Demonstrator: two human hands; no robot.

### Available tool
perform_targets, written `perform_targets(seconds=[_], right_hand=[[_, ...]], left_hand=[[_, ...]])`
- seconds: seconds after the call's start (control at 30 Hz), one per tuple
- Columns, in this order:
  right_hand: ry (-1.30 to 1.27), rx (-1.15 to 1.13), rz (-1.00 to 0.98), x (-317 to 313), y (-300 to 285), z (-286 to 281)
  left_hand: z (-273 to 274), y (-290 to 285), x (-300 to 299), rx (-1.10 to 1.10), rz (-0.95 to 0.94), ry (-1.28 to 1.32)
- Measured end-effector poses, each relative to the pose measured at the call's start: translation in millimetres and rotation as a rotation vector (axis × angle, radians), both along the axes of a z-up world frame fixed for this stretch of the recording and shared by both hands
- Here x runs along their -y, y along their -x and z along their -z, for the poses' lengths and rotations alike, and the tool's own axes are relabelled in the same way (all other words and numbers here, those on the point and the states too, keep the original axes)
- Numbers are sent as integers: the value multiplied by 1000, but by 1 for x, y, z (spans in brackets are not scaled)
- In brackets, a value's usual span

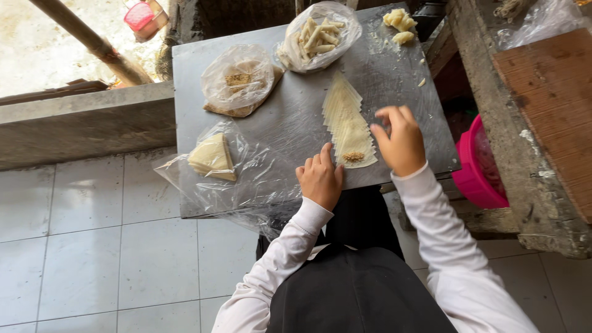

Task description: The person prepares dumplings on a metal table by scooping a brown filling onto thin dough wrappers and folding them into triangles.

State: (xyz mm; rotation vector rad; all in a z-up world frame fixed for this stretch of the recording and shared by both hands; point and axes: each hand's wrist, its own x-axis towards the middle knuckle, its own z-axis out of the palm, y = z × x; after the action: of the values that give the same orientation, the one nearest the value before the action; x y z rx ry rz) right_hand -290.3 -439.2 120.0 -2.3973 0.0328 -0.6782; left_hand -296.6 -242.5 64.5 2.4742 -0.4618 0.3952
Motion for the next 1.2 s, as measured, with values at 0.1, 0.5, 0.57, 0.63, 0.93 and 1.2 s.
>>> perform_targets(seconds=[0.1, 0.5, 0.57, 0.63, 0.93, 1.2], right_hand=[[47, 0, 52, -4, 39, 31], [45, -15, 140, -26, 53, 56], [-87, -52, 129, -26, 53, 54], [-195, -21, 85, -28, 52, 53], [-328, 73, 1, -43, 45, 66], [-401, 90, 36, -42, 47, 72]], left_hand=[[4, -1, 11, -69, -4, -17], [5, 3, 25, -92, 93, 189], [3, 3, 24, -30, 149, 219], [2, 1, 24, 5, 201, 243], [21, -6, 17, -22, 352, 237], [22, -13, 14, 34, 392, 130]])
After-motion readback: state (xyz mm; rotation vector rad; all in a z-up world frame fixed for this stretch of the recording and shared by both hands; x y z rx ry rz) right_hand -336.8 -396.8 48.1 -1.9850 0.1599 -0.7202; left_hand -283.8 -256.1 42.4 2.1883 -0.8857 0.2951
